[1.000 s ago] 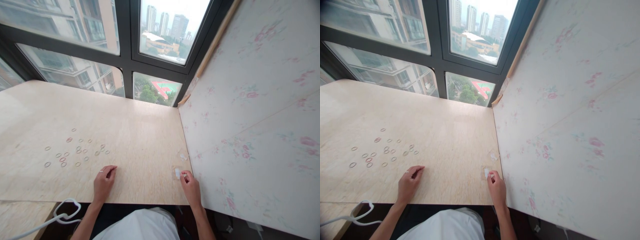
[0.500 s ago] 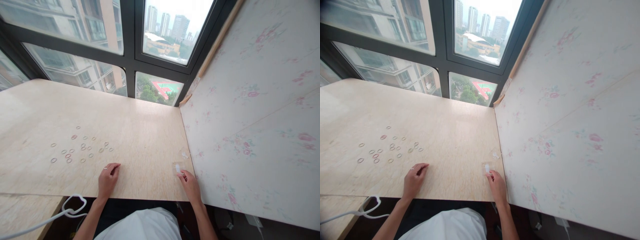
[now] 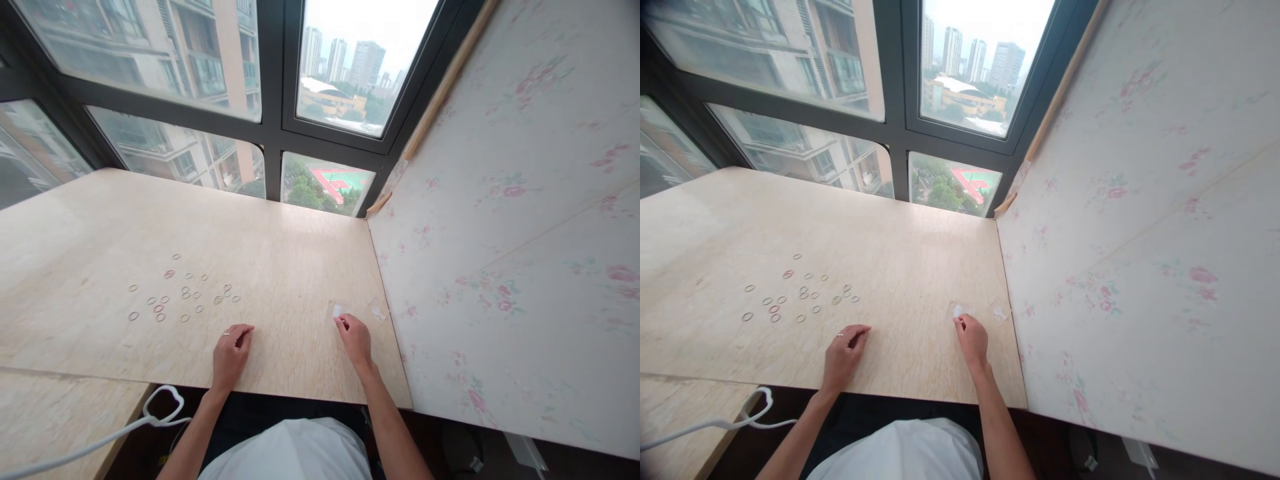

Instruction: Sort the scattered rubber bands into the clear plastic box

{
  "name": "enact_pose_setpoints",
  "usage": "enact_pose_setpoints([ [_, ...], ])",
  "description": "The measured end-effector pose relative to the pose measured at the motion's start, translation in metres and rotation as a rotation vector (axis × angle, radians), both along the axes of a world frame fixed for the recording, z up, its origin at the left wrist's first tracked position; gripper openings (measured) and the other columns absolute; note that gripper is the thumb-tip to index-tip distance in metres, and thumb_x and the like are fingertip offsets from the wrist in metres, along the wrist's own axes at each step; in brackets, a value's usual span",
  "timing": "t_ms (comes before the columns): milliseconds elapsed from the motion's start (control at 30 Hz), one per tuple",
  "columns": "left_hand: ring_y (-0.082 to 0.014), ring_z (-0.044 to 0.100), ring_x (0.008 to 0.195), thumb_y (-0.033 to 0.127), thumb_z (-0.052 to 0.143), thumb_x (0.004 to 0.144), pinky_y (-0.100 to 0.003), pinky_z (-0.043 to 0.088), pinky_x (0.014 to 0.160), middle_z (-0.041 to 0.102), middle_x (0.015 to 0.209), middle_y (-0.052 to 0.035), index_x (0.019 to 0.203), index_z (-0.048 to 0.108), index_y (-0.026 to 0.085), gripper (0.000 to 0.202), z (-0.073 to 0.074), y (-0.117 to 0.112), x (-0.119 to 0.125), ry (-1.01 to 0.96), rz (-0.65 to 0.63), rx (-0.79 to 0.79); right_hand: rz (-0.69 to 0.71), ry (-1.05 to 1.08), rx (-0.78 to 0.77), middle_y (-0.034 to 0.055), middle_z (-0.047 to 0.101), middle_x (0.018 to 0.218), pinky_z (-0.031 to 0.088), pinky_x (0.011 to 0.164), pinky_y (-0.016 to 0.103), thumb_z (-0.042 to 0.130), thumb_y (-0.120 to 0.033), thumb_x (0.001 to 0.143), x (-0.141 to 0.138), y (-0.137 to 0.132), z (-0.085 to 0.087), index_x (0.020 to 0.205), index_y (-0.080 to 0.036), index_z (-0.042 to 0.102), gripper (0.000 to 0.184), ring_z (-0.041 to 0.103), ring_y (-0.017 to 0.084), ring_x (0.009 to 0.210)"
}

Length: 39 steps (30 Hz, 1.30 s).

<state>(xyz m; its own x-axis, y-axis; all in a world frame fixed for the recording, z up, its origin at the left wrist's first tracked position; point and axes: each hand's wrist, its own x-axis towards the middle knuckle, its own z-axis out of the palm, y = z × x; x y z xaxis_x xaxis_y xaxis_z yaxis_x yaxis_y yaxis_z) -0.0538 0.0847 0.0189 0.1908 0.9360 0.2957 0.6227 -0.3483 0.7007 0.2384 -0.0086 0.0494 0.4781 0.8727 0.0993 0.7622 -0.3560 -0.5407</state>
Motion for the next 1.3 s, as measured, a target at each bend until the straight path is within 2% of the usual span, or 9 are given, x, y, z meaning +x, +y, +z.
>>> enact_pose_setpoints([
  [133,-0.0207,0.062,0.083,0.029,0.046,0.085,-0.032,0.049,0.076,0.068,0.09,-0.0057,0.085,0.063,0.02,0.019,-0.001,0.0,0.0,0.0,-0.002,0.003,-0.011,-0.007,0.054,0.0035,0.069,0.081,0.038,0.064,0.026,0.042,-0.038,0.092,-0.003,0.014,-0.008,0.085,-0.02,0.067,0.031,0.061,0.017,0.072],
  [333,-0.0208,0.062,0.084,0.027,0.045,0.085,-0.033,0.048,0.076,0.068,0.09,-0.0058,0.084,0.063,0.02,0.019,0.0,0.0,0.0,-0.006,-0.01,-0.001,0.022,-0.003,0.132,0.0074,0.069,0.091,0.043,0.073,0.028,0.039,-0.037,0.092,0.002,0.009,-0.018,0.089,-0.018,0.067,0.034,0.062,0.019,0.082],
  [500,-0.0208,0.062,0.083,0.027,0.046,0.084,-0.033,0.048,0.076,0.067,0.089,-0.0054,0.084,0.064,0.02,0.019,-0.003,0.001,-0.001,-0.018,-0.009,-0.01,0.037,0.009,0.179,0.0087,0.069,0.091,0.045,0.075,0.03,0.038,-0.042,0.092,0.005,0.009,-0.018,0.089,-0.018,0.067,0.038,0.063,0.02,0.082],
  [633,-0.0208,0.061,0.083,0.022,0.047,0.083,-0.033,0.048,0.076,0.067,0.088,-0.0052,0.084,0.063,0.02,0.017,-0.003,-0.001,-0.001,-0.034,-0.013,-0.006,-0.011,0.081,0.215,0.009,0.069,0.088,0.047,0.071,0.03,0.041,-0.045,0.091,-0.006,-0.001,-0.022,0.094,-0.017,0.065,0.037,0.063,0.019,0.076],
  [800,-0.0198,0.06,0.083,0.016,0.046,0.082,-0.032,0.048,0.075,0.066,0.086,-0.005,0.083,0.063,0.019,0.017,-0.002,-0.004,0.0,-0.058,-0.02,-0.021,-0.013,0.123,0.19,0.0088,0.069,0.082,0.046,0.072,0.034,0.045,-0.052,0.087,-0.024,-0.023,-0.037,0.087,-0.018,0.066,0.04,0.06,0.022,0.074],
  [933,-0.0192,0.06,0.082,0.014,0.046,0.082,-0.032,0.047,0.075,0.065,0.085,-0.0051,0.082,0.062,0.019,0.017,-0.003,-0.006,0.0,-0.075,-0.016,-0.041,0.014,0.145,0.177,0.0086,0.069,0.079,0.045,0.075,0.036,0.045,-0.058,0.084,-0.026,-0.03,-0.041,0.084,-0.018,0.067,0.045,0.059,0.023,0.072],
  [1067,-0.0175,0.06,0.081,0.013,0.047,0.082,-0.031,0.048,0.074,0.065,0.086,-0.0046,0.085,0.063,0.019,0.017,-0.004,-0.006,-0.002,-0.164,-0.009,-0.097,0.028,0.153,0.161,0.0099,0.07,0.084,0.045,0.074,0.036,0.044,-0.06,0.084,-0.023,-0.03,-0.04,0.084,-0.018,0.069,0.049,0.06,0.025,0.076],
  [1200,-0.0158,0.062,0.077,0.018,0.047,0.083,-0.027,0.05,0.066,0.065,0.094,-0.006,0.092,0.063,0.018,0.018,0.001,0.006,-0.023,-0.312,0.121,-0.186,0.071,0.155,0.17,0.0101,0.07,0.083,0.045,0.074,0.036,0.044,-0.058,0.085,-0.021,-0.031,-0.043,0.084,-0.016,0.068,0.049,0.061,0.025,0.075],
  [1300,-0.0166,0.062,0.079,0.018,0.047,0.082,-0.028,0.051,0.07,0.065,0.1,-0.0069,0.094,0.063,0.017,0.02,0.009,0.025,-0.053,-0.259,0.299,-0.16,0.097,0.136,0.178,0.0091,0.069,0.08,0.045,0.074,0.037,0.043,-0.057,0.086,-0.022,-0.033,-0.046,0.084,-0.016,0.068,0.048,0.06,0.025,0.073],
])
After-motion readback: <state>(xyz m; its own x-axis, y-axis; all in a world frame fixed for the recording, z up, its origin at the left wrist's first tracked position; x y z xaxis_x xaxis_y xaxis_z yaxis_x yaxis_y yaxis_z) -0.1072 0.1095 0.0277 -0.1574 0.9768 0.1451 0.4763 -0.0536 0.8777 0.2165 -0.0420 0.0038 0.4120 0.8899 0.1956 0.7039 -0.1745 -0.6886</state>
